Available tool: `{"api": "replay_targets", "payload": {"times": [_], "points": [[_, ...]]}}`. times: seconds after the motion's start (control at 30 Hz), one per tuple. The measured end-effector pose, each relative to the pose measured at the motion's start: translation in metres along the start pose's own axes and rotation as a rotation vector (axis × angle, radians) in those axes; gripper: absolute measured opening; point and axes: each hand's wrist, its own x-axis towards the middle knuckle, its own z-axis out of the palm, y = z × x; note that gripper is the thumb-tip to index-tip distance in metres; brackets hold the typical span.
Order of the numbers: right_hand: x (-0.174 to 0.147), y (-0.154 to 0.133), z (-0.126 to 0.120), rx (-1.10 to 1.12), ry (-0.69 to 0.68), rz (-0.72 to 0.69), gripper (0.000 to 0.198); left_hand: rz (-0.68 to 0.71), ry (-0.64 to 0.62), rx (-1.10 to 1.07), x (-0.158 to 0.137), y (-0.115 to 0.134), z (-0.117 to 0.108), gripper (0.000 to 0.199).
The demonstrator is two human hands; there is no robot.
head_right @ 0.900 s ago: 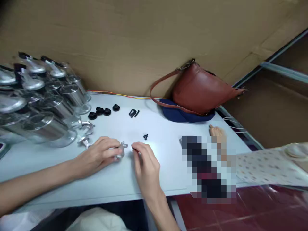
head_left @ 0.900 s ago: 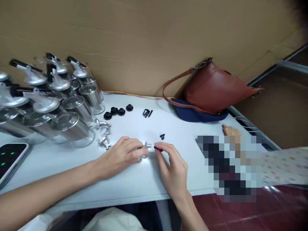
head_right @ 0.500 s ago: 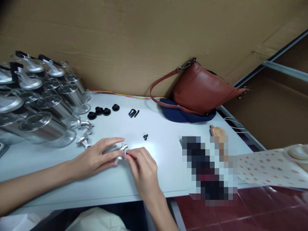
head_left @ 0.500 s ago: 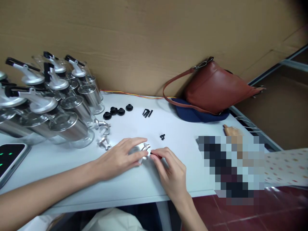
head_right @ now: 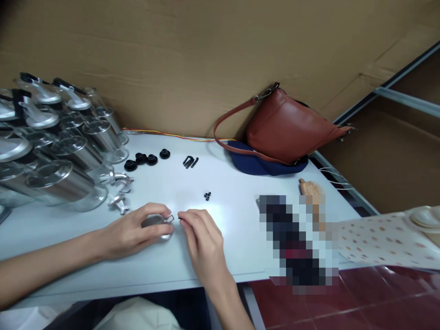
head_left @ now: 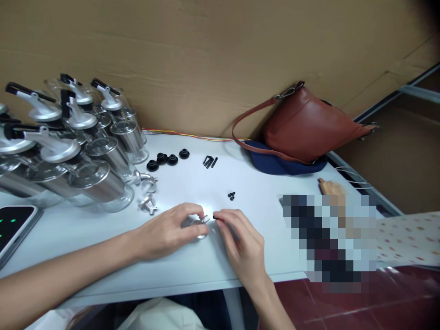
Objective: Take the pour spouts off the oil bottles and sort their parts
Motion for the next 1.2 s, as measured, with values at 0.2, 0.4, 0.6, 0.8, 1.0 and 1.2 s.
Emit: {"api": "replay_targets", "payload": {"times": [0.2,0.4,0.6,0.8,1.0,1.2], "points": [[0.001,0.000,0.001,0.007,-0.032,-0.017,0.027,0.187,0.023,0.073,-0.001,-0.002,-0.001,0.020],[0.002,-0.001,0.000,0.007,0.001,-0.035,0.027,0.383,0.081,0.201,-0.002,-0.010,0.003,0.020],[0.000,0.000,0.000,0.018,-0.010,-0.013,0.026,0.252,0.000,0.054,-0.001,-0.005,0.000,0.027],[0.002,-0.001,-0.001,-0.006,-0.013,0.003,0.022,0.066,-0.084,-0.110,-0.003,-0.005,0.000,0.037],[0.001,0.000,0.000,-0.021,0.025,-0.013,0.023,-0.039,-0.089,-0.184,-0.003,-0.001,-0.002,0.036],[-0.001,0.001,-0.001,-0.050,0.036,0.002,0.024,-0.183,-0.186,-0.170,-0.004,0.001,-0.003,0.030]]}}
